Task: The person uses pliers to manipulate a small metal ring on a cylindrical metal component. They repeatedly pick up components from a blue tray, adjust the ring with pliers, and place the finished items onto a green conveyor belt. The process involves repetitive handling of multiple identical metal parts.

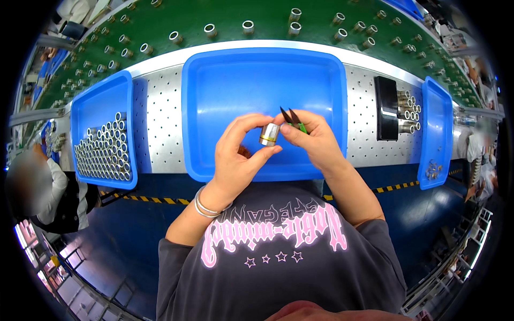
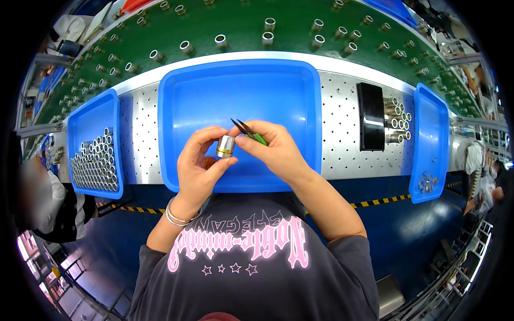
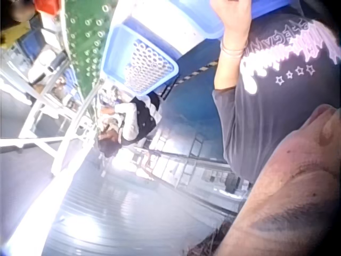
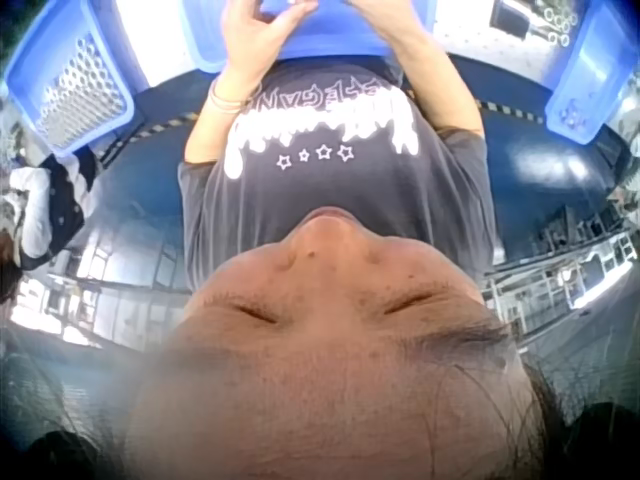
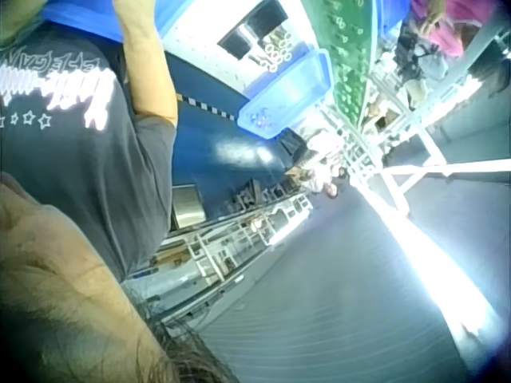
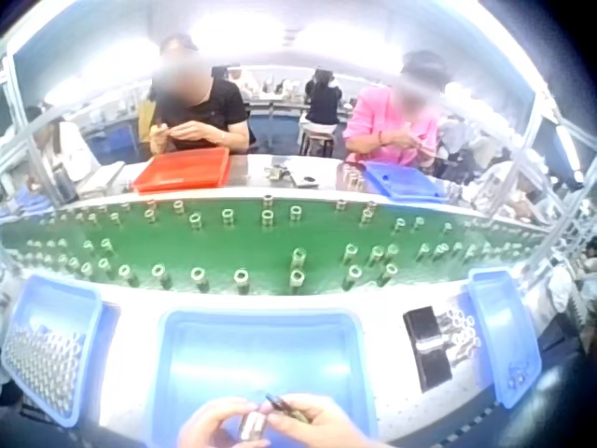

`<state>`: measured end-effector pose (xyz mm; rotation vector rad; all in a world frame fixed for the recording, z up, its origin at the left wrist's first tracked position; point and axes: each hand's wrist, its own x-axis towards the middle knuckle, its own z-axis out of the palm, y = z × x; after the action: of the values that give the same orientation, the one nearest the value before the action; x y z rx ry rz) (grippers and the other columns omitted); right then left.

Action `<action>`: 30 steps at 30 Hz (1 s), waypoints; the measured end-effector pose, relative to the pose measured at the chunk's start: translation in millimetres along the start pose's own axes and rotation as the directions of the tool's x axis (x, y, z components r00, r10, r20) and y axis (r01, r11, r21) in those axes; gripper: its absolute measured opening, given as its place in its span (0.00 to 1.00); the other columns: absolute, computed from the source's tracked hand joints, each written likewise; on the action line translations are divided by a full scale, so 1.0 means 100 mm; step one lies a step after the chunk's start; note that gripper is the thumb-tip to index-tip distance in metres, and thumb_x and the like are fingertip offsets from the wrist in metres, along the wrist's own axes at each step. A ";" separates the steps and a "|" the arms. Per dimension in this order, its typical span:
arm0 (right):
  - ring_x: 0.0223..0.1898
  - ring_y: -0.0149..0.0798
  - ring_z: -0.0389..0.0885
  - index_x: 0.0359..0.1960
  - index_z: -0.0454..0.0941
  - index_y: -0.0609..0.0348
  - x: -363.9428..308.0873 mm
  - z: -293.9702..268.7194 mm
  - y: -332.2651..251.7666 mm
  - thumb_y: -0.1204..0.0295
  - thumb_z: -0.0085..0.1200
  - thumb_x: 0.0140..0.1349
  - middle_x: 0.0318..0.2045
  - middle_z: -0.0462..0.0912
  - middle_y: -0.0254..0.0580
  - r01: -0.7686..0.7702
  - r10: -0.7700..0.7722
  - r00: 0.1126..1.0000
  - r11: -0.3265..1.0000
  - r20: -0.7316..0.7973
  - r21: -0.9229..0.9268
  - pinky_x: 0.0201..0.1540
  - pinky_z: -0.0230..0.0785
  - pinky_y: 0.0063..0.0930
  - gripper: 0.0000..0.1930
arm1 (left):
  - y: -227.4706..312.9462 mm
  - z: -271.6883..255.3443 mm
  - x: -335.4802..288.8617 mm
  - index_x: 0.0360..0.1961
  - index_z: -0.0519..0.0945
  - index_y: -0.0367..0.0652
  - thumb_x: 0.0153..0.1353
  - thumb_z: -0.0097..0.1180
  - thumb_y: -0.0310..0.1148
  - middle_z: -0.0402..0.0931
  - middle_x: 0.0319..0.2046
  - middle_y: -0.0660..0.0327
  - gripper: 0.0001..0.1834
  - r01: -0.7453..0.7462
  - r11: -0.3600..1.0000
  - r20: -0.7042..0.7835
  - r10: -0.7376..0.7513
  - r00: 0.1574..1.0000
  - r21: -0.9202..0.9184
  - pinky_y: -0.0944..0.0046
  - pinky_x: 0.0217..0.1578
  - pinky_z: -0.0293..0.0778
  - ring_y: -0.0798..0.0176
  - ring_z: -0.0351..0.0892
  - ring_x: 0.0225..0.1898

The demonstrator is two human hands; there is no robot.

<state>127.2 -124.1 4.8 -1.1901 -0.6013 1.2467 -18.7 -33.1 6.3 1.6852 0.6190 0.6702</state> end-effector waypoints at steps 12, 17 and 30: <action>0.27 0.22 0.72 0.33 0.76 0.62 0.37 -0.35 -0.29 0.70 0.54 0.58 0.23 0.76 0.32 0.104 -0.151 0.978 0.950 -0.141 -0.295 0.30 0.63 0.16 0.07 | -0.03 -0.06 0.08 0.47 0.74 0.38 0.51 0.56 0.21 0.73 0.46 0.55 0.19 -0.025 0.990 0.128 0.007 0.992 0.138 0.62 0.51 0.69 0.64 0.75 0.43; 0.27 0.29 0.77 0.34 0.78 0.62 0.96 -0.53 -0.39 0.70 0.54 0.56 0.24 0.80 0.38 0.256 -0.364 0.926 0.802 -0.103 -0.539 0.30 0.66 0.22 0.09 | -0.04 -0.10 0.08 0.38 0.79 0.41 0.51 0.57 0.24 0.78 0.24 0.61 0.11 0.004 0.963 0.255 -0.075 0.964 0.268 0.61 0.49 0.68 0.65 0.74 0.23; 0.36 0.48 0.79 0.31 0.79 0.50 2.32 -0.65 -0.32 0.73 0.51 0.48 0.31 0.81 0.46 0.099 -0.516 0.857 0.196 -0.016 -0.975 0.37 0.71 0.39 0.08 | -0.14 -0.23 0.70 0.56 0.67 0.42 0.47 0.62 0.29 0.59 0.58 0.47 0.32 -0.290 0.665 0.340 0.058 0.939 0.688 0.53 0.57 0.58 0.44 0.59 0.58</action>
<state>261.4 72.2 -42.8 -2.1067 -1.3754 0.0969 12.7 35.1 4.1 2.5803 0.5421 0.2822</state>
